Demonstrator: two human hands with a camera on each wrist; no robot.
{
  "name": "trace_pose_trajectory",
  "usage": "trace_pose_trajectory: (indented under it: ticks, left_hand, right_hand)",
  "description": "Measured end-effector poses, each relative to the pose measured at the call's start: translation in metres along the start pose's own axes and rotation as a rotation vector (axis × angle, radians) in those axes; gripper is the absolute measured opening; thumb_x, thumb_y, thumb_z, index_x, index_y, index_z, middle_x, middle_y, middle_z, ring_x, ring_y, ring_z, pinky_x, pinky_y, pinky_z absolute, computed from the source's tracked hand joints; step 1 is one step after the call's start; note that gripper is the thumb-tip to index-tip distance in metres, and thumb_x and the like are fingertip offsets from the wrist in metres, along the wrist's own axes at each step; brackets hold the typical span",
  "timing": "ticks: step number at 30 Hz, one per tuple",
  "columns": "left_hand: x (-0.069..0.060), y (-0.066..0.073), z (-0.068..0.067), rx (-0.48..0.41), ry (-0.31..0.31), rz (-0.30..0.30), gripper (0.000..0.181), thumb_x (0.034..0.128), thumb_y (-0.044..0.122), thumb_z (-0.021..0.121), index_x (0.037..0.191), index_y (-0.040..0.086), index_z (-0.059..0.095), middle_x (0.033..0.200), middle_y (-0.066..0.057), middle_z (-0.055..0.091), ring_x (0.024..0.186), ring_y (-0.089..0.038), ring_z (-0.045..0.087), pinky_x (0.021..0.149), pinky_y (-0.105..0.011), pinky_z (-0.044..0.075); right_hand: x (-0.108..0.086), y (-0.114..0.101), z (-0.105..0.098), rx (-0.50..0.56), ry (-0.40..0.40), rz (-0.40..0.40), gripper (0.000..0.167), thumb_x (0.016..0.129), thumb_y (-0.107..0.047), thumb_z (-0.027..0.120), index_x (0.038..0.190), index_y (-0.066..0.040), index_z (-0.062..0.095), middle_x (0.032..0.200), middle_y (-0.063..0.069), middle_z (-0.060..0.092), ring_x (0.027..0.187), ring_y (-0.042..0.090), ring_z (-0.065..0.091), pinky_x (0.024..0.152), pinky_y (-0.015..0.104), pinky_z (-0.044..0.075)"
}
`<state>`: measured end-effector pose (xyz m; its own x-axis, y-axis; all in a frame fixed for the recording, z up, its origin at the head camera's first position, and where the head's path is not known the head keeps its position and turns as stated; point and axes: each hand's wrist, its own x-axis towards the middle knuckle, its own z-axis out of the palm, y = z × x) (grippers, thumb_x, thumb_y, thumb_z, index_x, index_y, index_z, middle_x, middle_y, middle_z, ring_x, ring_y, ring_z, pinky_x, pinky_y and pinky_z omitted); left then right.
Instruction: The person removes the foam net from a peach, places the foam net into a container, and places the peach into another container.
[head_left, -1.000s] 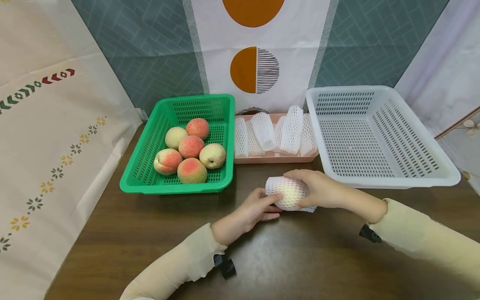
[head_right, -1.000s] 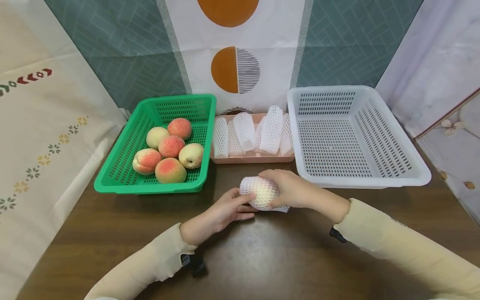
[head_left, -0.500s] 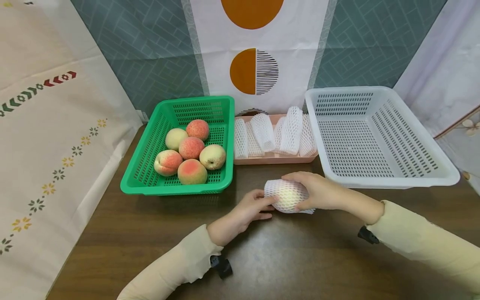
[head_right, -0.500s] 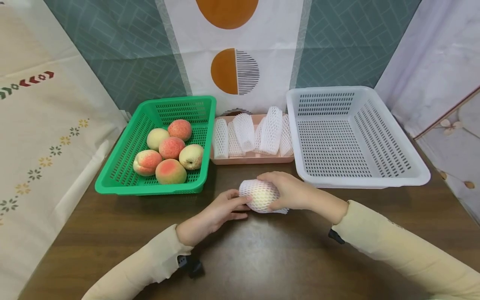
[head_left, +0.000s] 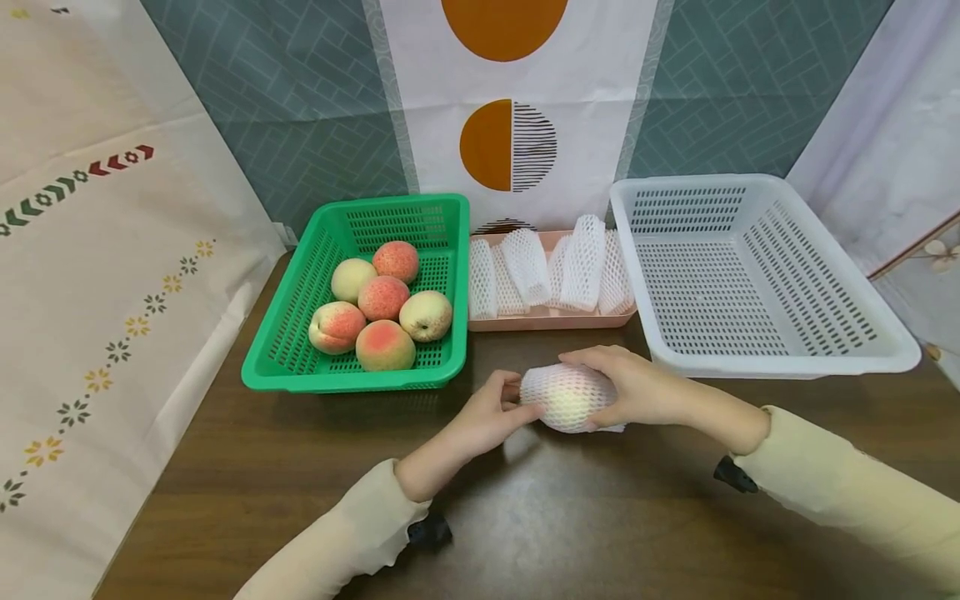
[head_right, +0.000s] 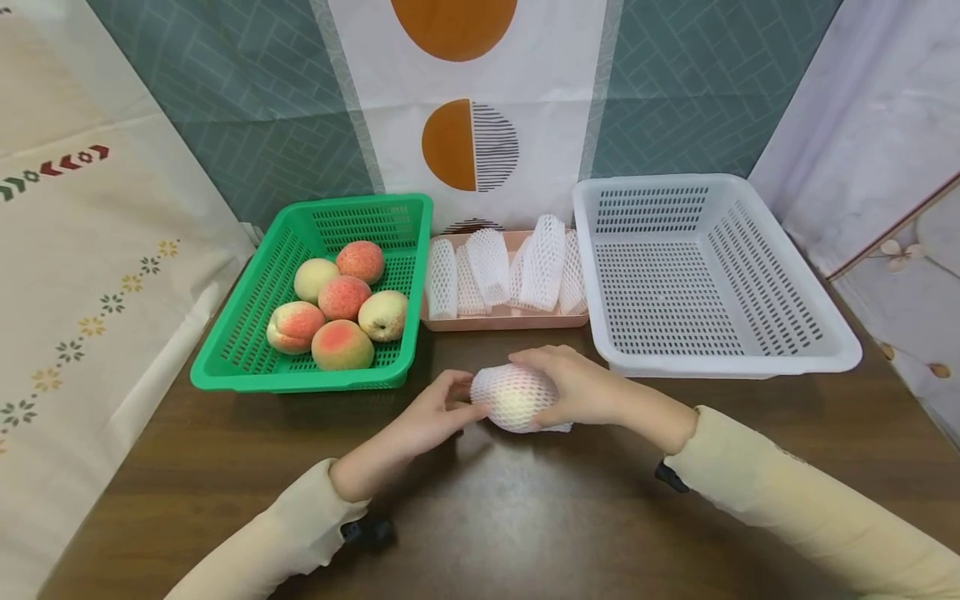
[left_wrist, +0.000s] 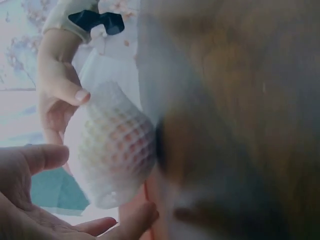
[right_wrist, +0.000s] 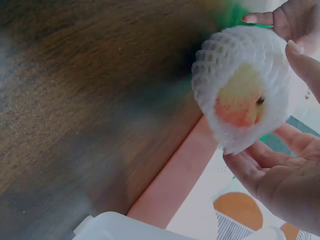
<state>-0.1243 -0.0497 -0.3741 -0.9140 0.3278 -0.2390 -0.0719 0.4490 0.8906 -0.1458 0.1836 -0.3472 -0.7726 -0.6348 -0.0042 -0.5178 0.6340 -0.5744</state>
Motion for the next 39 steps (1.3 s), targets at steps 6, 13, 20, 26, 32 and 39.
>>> trace_pose_trajectory:
  ticks: [6, 13, 20, 26, 32, 39]
  left_hand:
    - [-0.008, 0.003, -0.011, 0.217, -0.006, 0.074, 0.063, 0.0887, 0.029, 0.064, 0.135, -0.005, 0.038, 0.136, -0.024, 0.045, 0.121, -0.036, 0.049, 0.098, -0.050, 0.044]
    - [-0.022, 0.008, -0.018, 0.298, -0.034, 0.132, 0.063, 0.0886, 0.031, 0.064, 0.136, -0.002, 0.039, 0.136, -0.022, 0.044, 0.123, -0.034, 0.046, 0.102, -0.050, 0.040]
    - [-0.032, 0.015, -0.027, 0.350, 0.027, 0.316, 0.046, 0.0867, 0.024, 0.067, 0.126, 0.004, 0.054, 0.131, -0.013, 0.050, 0.117, -0.030, 0.051, 0.096, -0.046, 0.046]
    - [-0.034, 0.019, -0.037, 0.321, 0.142, 0.486, 0.038, 0.0849, 0.017, 0.070, 0.119, 0.007, 0.058, 0.130, -0.012, 0.051, 0.114, -0.025, 0.054, 0.090, -0.041, 0.052]
    - [-0.036, 0.022, -0.050, 0.503, 0.217, 0.597, 0.050, 0.0832, 0.028, 0.072, 0.127, 0.010, 0.055, 0.137, -0.012, 0.046, 0.122, -0.027, 0.048, 0.093, -0.045, 0.049]
    - [-0.034, 0.020, -0.067, 0.823, 0.285, 0.644, 0.078, 0.0767, 0.048, 0.073, 0.142, 0.015, 0.045, 0.146, -0.019, 0.037, 0.137, -0.038, 0.031, 0.107, -0.064, 0.025]
  right_hand:
    - [-0.005, 0.001, -0.002, 0.008, 0.010, 0.010, 0.075, 0.074, -0.028, 0.081, 0.137, -0.006, 0.047, 0.136, 0.015, 0.052, 0.125, 0.039, 0.045, 0.098, 0.060, 0.040]
    - [-0.010, 0.001, -0.006, 0.006, 0.016, -0.010, 0.070, 0.079, -0.035, 0.076, 0.135, -0.004, 0.049, 0.135, 0.012, 0.054, 0.124, 0.036, 0.045, 0.098, 0.058, 0.040]
    - [-0.018, -0.004, -0.015, -0.002, 0.079, -0.007, 0.063, 0.083, -0.033, 0.073, 0.133, -0.002, 0.050, 0.134, 0.014, 0.054, 0.123, 0.036, 0.046, 0.098, 0.059, 0.040]
    - [-0.025, -0.011, -0.025, -0.023, 0.142, 0.049, 0.064, 0.083, -0.034, 0.073, 0.136, -0.006, 0.049, 0.137, 0.015, 0.049, 0.125, 0.036, 0.041, 0.098, 0.061, 0.038]
    - [-0.031, -0.014, -0.036, -0.122, 0.209, 0.065, 0.071, 0.082, -0.040, 0.073, 0.140, -0.012, 0.044, 0.145, 0.019, 0.037, 0.132, 0.040, 0.031, 0.098, 0.065, 0.033]
    - [-0.040, -0.010, -0.043, -0.230, 0.258, 0.105, 0.085, 0.077, -0.050, 0.073, 0.146, -0.016, 0.037, 0.153, 0.020, 0.023, 0.140, 0.047, 0.014, 0.106, 0.070, 0.013]
